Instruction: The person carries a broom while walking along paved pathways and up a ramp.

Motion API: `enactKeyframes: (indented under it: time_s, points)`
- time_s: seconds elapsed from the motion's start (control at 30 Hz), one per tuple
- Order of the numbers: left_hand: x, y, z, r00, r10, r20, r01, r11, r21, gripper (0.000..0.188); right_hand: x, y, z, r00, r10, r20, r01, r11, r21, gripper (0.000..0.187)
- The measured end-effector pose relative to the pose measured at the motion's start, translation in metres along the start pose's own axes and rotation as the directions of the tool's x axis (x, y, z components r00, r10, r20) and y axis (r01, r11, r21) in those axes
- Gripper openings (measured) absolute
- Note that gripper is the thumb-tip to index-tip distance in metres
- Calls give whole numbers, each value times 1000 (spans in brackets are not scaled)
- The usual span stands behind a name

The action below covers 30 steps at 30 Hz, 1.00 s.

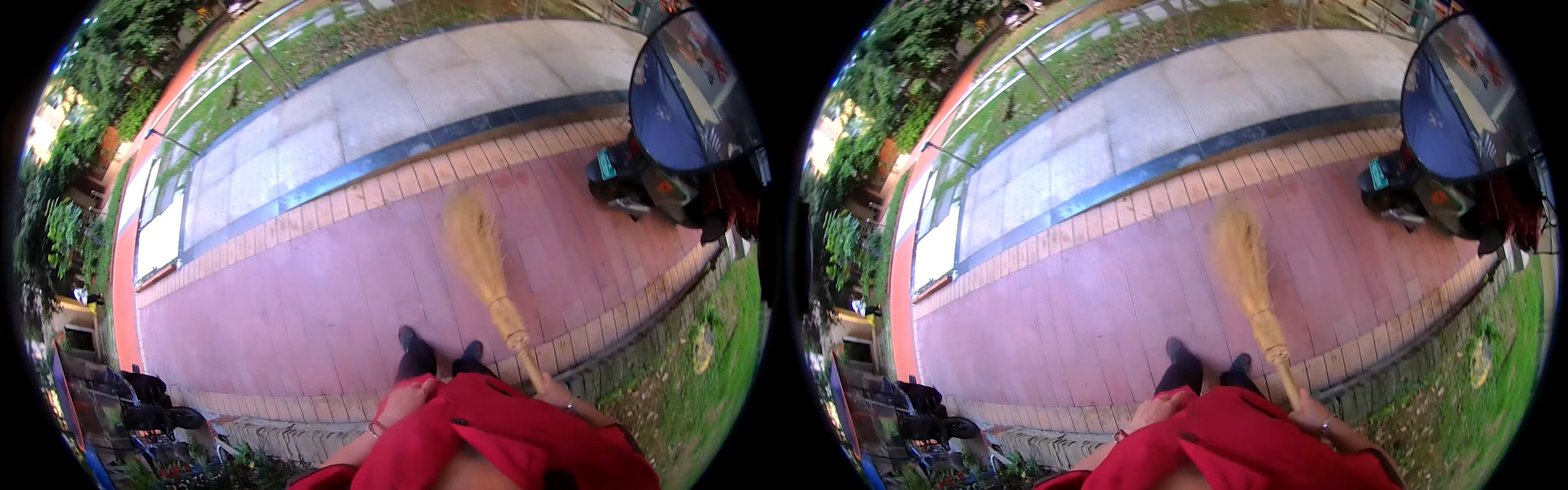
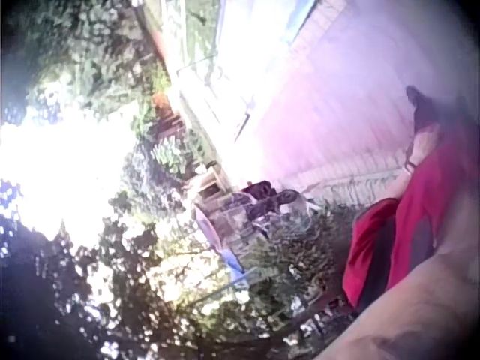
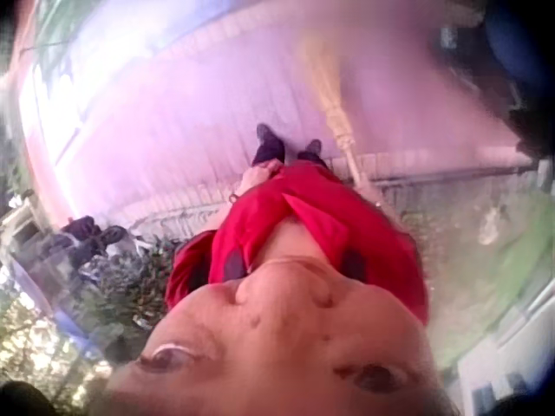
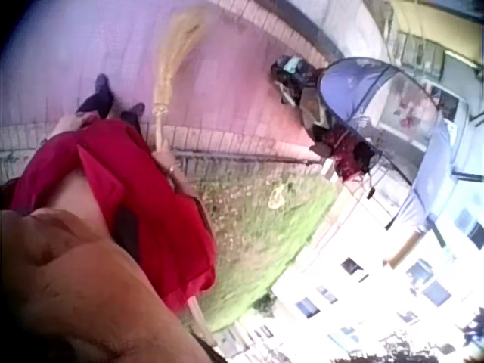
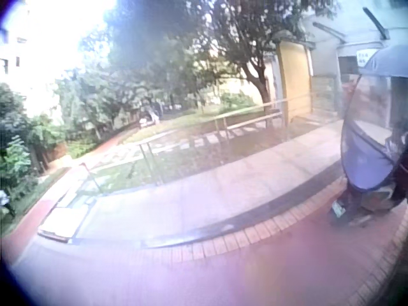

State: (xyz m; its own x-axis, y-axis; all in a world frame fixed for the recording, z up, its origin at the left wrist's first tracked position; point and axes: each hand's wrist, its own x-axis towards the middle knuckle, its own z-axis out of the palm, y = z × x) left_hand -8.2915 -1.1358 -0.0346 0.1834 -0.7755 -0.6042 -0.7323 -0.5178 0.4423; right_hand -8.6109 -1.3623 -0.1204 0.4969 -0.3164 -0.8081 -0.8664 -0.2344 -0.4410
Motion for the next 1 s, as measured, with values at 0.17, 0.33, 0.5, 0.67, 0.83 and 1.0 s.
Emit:
enactKeyframes:
  time_s: [0.17, 0.33, 0.5, 0.67, 0.83, 1.0]
  points:
    - [-31, -35, -1, 998, 18, -61, -21, 999, -50, 33, 25, -85, 39, 976, -137, 168, -12, 740, 673, 62]
    - [-63, -96, 9, 992, 57, -111, -60, 998, -27, 34, -37, -135, 52, 988, -152, 3, 126, 829, 545, 62]
    - [-75, -146, 9, 987, 90, -132, -93, 995, -21, 34, -79, -150, 73, 996, -9, -92, 83, 529, 845, 55]
    - [-80, -172, -4, 991, 112, -77, -116, 992, -57, 35, -124, -182, 90, 971, 218, -99, 13, 364, 931, 34]
    - [-91, -200, 0, 984, 155, -86, -160, 985, -62, 35, -114, -157, 120, 963, 215, 165, -169, 1, 986, 11]
    - [-111, -227, 13, 998, 63, -12, -64, 996, -67, 37, -92, -215, 142, 888, 402, 222, -346, 268, 899, 34]
